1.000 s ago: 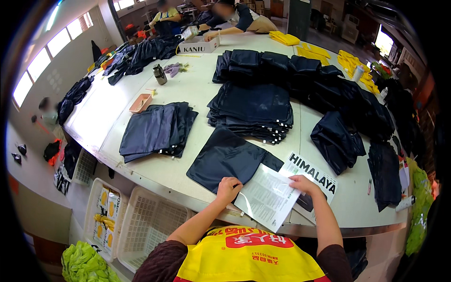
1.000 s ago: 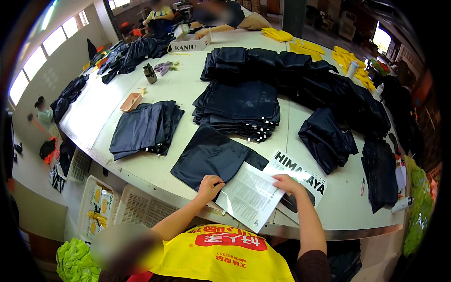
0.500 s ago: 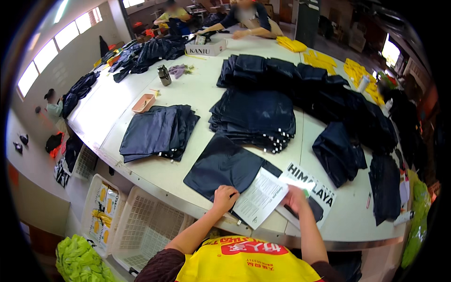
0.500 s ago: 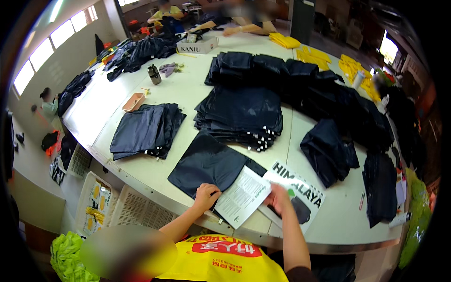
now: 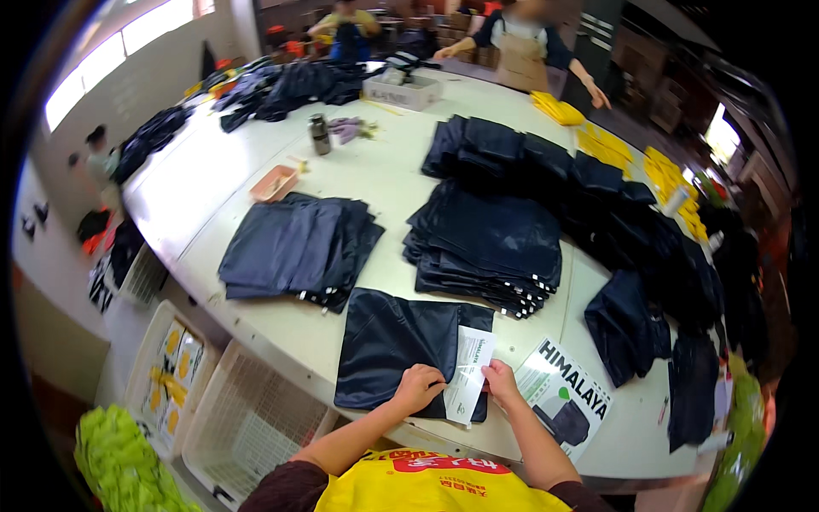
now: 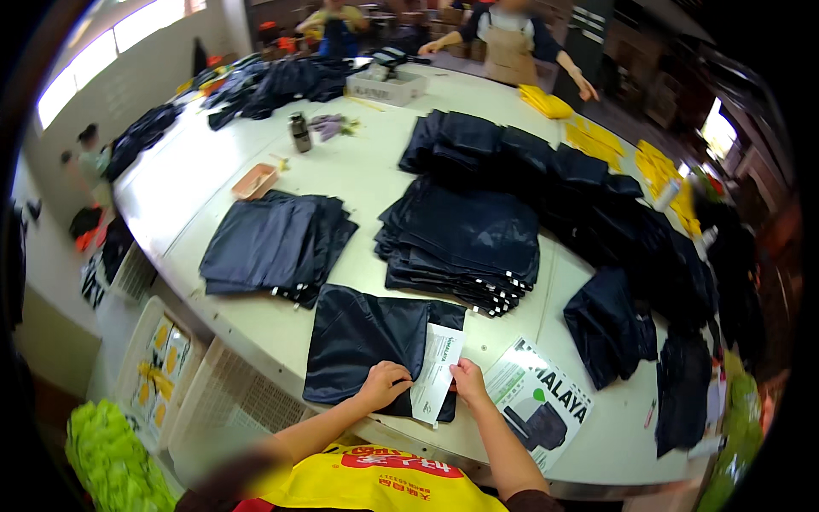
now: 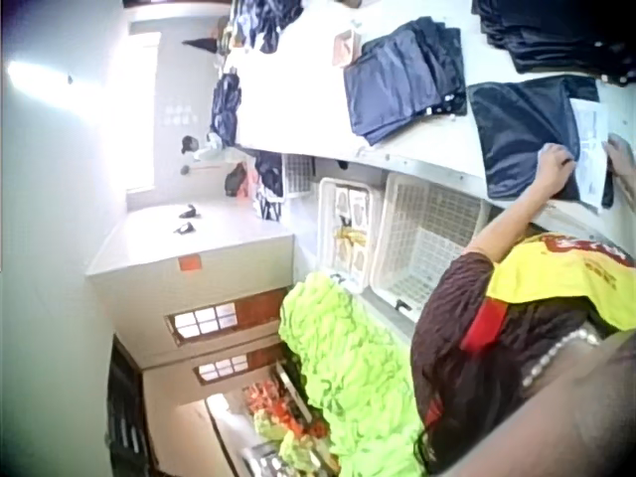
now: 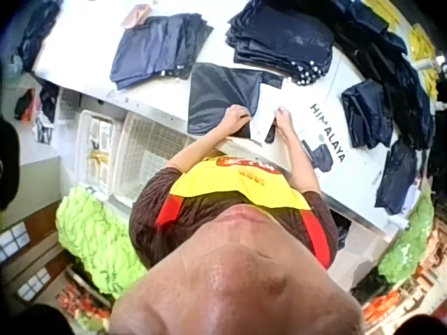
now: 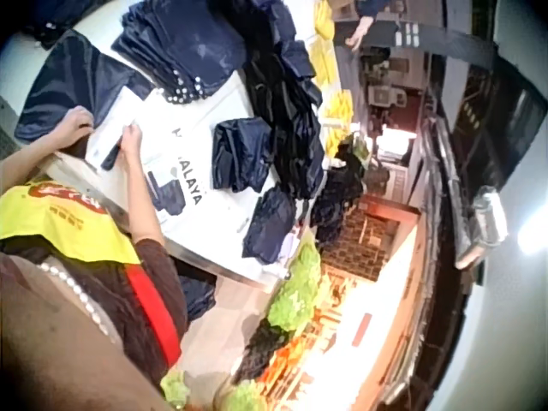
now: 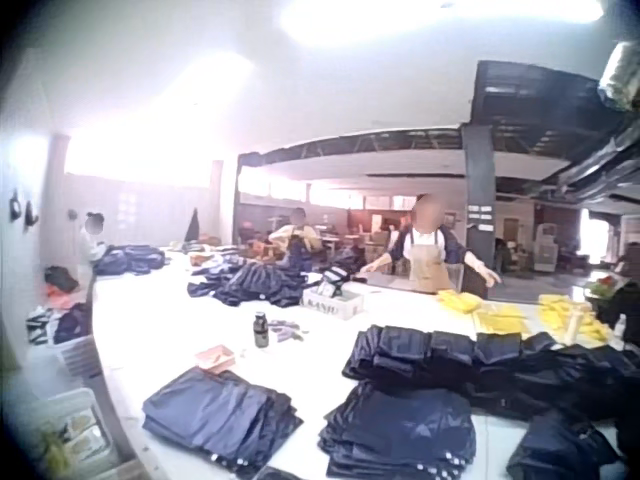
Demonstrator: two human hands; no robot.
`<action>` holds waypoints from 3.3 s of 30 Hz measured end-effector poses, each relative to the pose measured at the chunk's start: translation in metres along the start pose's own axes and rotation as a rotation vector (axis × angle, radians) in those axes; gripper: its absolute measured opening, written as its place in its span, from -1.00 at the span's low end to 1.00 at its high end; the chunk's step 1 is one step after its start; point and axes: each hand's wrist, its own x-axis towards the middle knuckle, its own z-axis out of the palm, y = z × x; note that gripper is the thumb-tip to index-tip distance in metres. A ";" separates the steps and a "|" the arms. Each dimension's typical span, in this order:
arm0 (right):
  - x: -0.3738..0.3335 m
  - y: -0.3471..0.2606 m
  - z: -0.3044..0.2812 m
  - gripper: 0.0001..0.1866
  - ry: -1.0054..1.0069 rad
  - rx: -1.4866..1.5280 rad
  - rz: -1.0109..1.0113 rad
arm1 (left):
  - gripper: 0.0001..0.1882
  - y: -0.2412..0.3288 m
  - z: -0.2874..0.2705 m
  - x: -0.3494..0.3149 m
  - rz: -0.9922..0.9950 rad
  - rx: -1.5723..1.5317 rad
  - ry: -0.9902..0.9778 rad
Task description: The person repeatedly picks a folded black pouch from a stack, inserts a printed paper into it, and places the pouch on a growing pile. The person handles the pouches and papers by hand on a worktable in a warehouse-like setting.
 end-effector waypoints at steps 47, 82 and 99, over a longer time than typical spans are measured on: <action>0.017 -0.032 0.104 -0.65 0.207 -0.339 0.247 | -0.80 -0.259 -0.288 0.365 -0.729 -0.831 0.181; -0.006 0.040 0.049 -0.83 -0.130 -0.124 -0.272 | -0.82 0.030 0.020 -0.020 -0.164 0.628 0.122; -0.033 0.051 0.018 -0.83 -0.039 -0.005 -0.209 | -0.82 0.052 0.037 -0.021 -0.239 0.307 0.107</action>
